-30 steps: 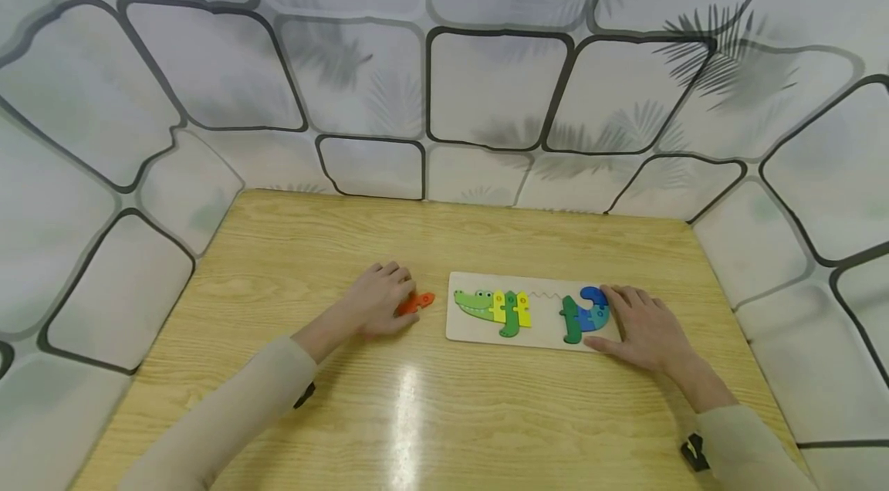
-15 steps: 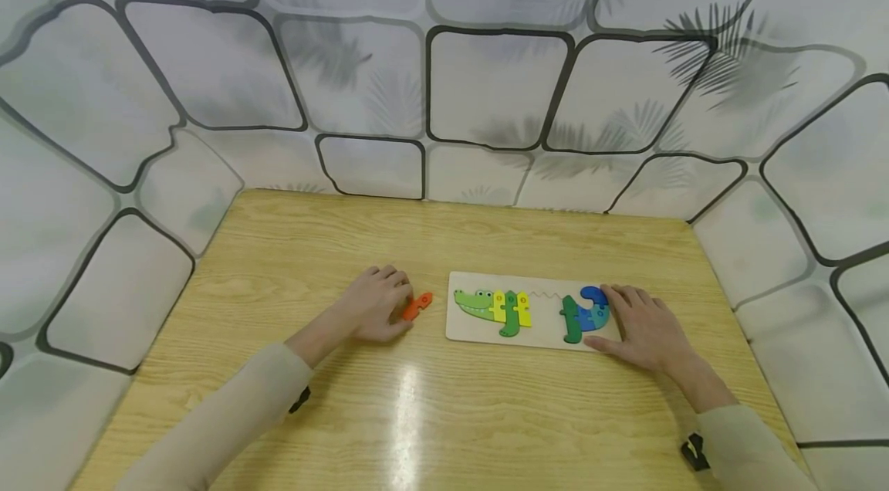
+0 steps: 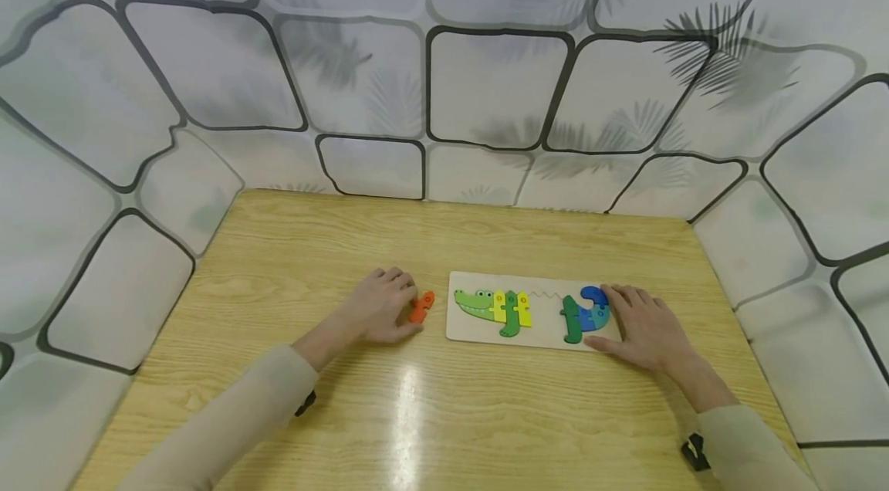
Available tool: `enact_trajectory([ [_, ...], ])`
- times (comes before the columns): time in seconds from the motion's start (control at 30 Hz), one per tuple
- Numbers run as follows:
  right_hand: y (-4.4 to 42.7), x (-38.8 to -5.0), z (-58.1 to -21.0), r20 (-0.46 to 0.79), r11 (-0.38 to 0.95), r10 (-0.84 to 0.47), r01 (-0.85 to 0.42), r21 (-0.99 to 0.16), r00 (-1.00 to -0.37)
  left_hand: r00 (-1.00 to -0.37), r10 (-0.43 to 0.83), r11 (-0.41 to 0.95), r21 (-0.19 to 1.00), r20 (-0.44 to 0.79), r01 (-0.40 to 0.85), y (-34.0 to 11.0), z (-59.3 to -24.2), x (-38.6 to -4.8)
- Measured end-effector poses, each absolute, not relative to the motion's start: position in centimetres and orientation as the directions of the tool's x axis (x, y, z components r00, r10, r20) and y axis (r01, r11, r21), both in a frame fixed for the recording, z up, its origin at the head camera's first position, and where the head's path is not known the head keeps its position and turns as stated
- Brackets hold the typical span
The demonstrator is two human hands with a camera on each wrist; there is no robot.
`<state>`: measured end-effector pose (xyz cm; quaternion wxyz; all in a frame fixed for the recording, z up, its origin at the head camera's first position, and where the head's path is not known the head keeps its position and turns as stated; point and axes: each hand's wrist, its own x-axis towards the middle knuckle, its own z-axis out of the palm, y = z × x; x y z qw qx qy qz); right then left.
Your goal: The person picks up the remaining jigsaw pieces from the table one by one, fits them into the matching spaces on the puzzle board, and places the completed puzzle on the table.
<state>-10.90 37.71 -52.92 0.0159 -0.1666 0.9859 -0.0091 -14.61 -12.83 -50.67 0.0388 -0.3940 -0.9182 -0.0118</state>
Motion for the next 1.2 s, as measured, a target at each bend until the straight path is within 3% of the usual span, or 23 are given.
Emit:
enact_trajectory([
  [0.6,37.6,-10.7,-52.9,0.003,0.941,-0.337,-0.337,-0.019,-0.942,-0.715,0.693,0.72,-0.039,0.086,0.693,-11.6,-50.9,-14.2],
  [0.83,37.7,-10.8,-53.1,-0.004,0.942,-0.335,-0.335,-0.016,-0.942,-0.735,0.678,0.735,-0.019,0.033,0.677,-11.7,-50.9,-14.5],
  [1.2,37.6,-10.8,-52.7,-0.025,0.945,-0.328,-0.328,-0.013,-0.944,-0.694,0.72,0.694,0.032,-0.013,0.719,-12.0,-50.9,-15.6],
])
